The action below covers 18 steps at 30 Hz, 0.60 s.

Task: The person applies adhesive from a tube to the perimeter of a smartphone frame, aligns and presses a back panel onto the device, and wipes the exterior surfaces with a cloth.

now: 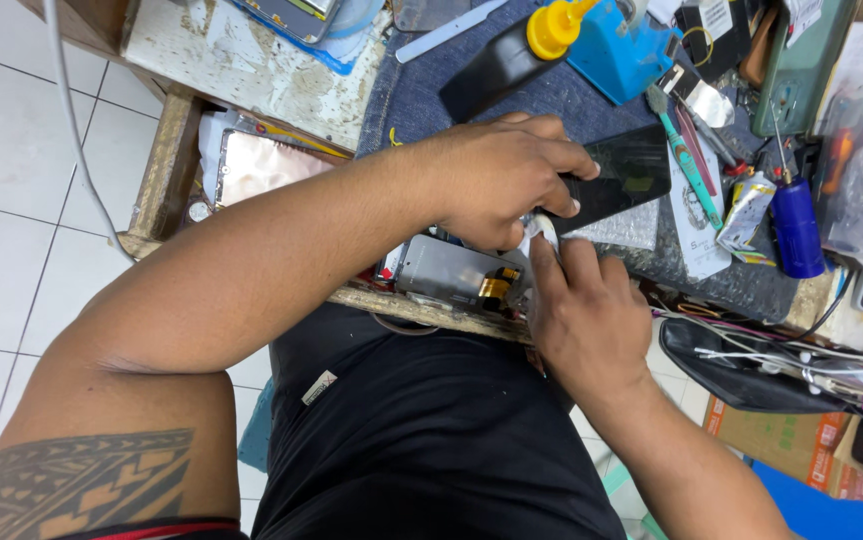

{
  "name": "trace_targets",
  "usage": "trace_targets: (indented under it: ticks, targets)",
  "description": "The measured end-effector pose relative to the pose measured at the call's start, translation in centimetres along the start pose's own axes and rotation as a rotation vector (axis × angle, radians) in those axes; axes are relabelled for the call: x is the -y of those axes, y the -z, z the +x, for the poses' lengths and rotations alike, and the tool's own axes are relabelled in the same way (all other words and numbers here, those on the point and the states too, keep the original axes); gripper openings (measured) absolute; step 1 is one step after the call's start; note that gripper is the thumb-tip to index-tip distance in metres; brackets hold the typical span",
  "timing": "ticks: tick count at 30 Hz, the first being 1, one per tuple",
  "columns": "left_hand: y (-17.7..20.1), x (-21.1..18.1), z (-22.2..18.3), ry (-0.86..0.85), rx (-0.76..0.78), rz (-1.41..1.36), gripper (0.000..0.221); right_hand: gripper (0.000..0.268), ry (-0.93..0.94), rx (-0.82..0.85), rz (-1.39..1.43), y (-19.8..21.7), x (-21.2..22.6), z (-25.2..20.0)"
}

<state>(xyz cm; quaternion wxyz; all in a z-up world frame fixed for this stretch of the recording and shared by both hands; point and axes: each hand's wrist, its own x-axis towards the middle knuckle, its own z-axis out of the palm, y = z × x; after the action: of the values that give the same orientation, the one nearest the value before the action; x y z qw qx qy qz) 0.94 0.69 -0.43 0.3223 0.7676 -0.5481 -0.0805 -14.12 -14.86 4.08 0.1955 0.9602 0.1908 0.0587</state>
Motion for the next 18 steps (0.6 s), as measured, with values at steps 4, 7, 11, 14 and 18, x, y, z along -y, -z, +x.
trace_targets:
  ticks: [4, 7, 11, 14, 18]
  targets:
    - [-0.2, -0.2, -0.1, 0.027, -0.021, -0.005, 0.053, 0.046, 0.005, 0.006, -0.041, 0.3, 0.4, 0.0]
    - [-0.3, -0.2, 0.0, 0.026, -0.02, -0.03, 0.051, 0.046, -0.013, 0.017, -0.044, -0.3, 0.5, 0.8]
    - [-0.2, 0.0, -0.1, 0.009, -0.033, -0.033, 0.051, 0.048, -0.001, 0.028, 0.015, 0.7, 0.5, -0.3]
    - [-0.3, 0.0, -0.2, 0.012, -0.043, -0.025, 0.05, 0.047, -0.001, 0.027, 0.015, 0.6, 0.4, -0.5]
    - [-0.2, -0.1, -0.1, 0.002, -0.029, -0.005, 0.048, 0.043, -0.023, 0.009, -0.002, -0.5, 0.5, 0.4]
